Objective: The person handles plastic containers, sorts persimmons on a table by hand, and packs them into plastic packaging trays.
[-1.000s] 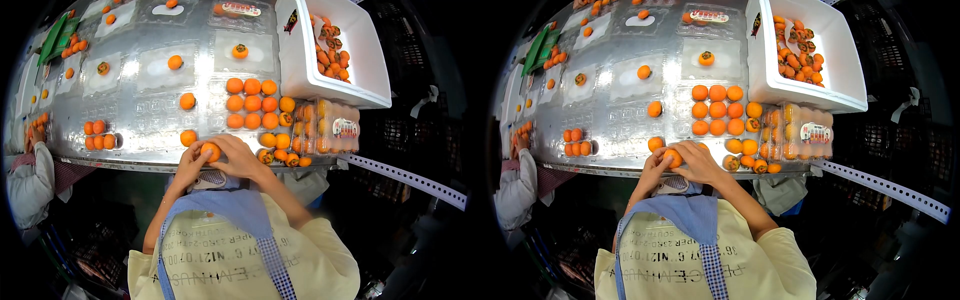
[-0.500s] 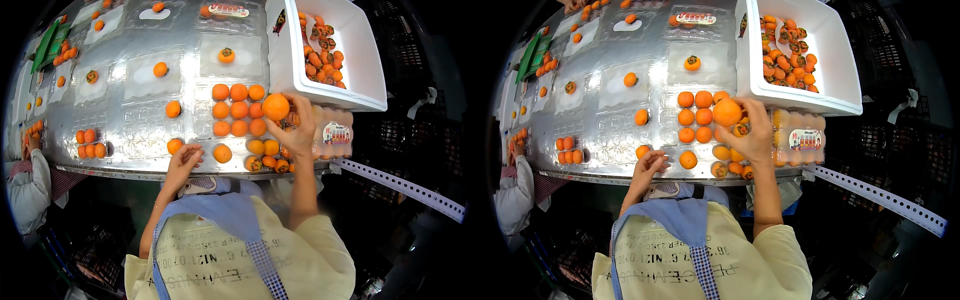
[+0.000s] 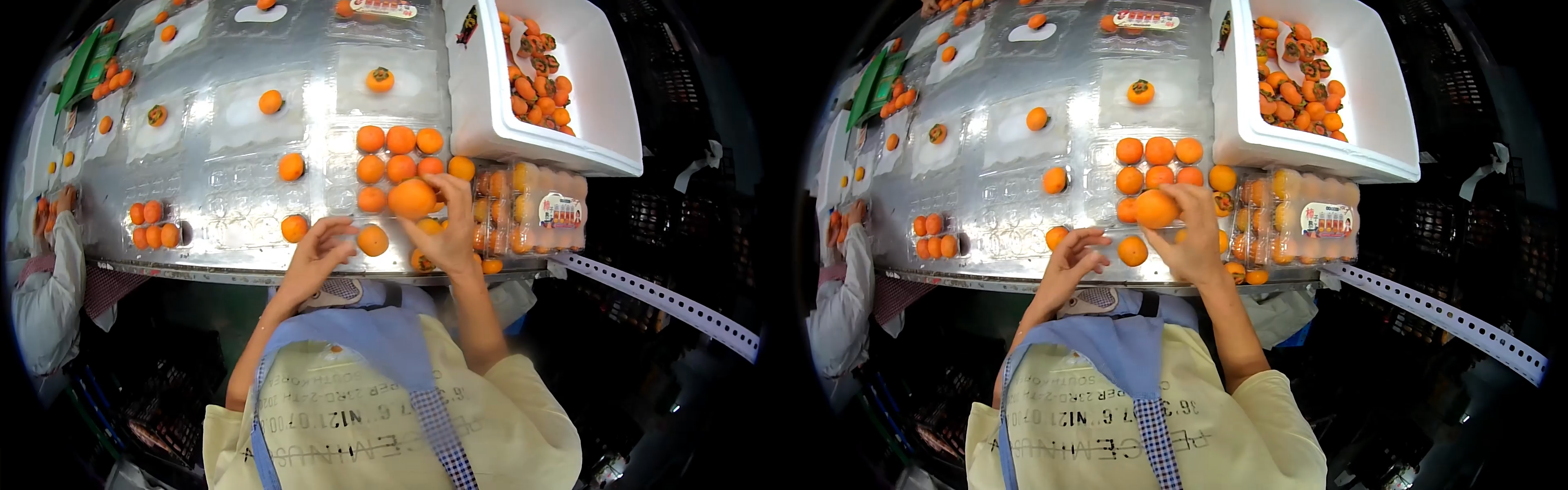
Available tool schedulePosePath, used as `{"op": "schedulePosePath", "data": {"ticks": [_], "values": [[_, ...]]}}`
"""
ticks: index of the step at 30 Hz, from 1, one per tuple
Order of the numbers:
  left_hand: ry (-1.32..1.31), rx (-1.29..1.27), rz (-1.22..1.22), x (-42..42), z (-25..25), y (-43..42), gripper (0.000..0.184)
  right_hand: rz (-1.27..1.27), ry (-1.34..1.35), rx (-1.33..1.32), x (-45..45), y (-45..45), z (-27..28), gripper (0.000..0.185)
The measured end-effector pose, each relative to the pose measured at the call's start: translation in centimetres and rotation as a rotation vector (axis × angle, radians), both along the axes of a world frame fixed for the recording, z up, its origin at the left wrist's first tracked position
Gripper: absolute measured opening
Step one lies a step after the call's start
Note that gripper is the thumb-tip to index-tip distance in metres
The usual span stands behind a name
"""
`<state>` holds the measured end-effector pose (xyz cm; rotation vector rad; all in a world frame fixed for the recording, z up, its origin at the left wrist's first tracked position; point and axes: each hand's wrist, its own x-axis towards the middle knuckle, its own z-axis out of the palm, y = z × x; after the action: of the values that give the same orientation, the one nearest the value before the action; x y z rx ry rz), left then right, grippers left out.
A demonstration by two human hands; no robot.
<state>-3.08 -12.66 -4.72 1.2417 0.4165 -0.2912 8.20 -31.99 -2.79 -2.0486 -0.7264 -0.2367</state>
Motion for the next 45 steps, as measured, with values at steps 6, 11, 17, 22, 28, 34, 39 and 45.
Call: {"op": "schedulePosePath", "data": {"ticks": [6,11,17,22,28,34,39,45], "values": [[-0.217,-0.077,0.032,1.3,2.5,-1.4,0.051,0.276,-0.034,0.065,-2.6,2.2,-0.1,0.061],[-0.200,-0.335,0.073,0.0,1.3,-0.5,0.048,0.244,0.317,0.257,-3.5,2.3,0.6,0.065],[-0.079,-0.227,0.036,-0.6,0.1,-0.6,0.046,0.372,0.066,0.003,-3.5,2.2,0.8,0.057],[-0.009,-0.075,-0.010,-0.7,-0.5,-0.8,0.044,0.265,0.167,-0.051,-4.5,0.7,-0.5,0.049],[0.053,0.065,0.037,-0.3,-1.0,-0.1,0.032,-0.115,0.047,-0.336,-2.3,-5.5,-1.8,0.046],[0.062,0.046,0.037,-0.3,-1.2,-0.2,0.025,-0.076,-0.018,-0.672,-0.6,-9.0,-2.3,0.054],[0.068,0.054,0.042,-0.3,-1.2,-0.2,0.024,-0.029,0.038,-0.667,0.5,-9.4,-2.6,0.047],[0.071,0.057,0.115,-0.7,-1.5,0.2,0.023,-0.078,-0.076,-0.552,0.9,-9.0,-3.4,0.033]]}}
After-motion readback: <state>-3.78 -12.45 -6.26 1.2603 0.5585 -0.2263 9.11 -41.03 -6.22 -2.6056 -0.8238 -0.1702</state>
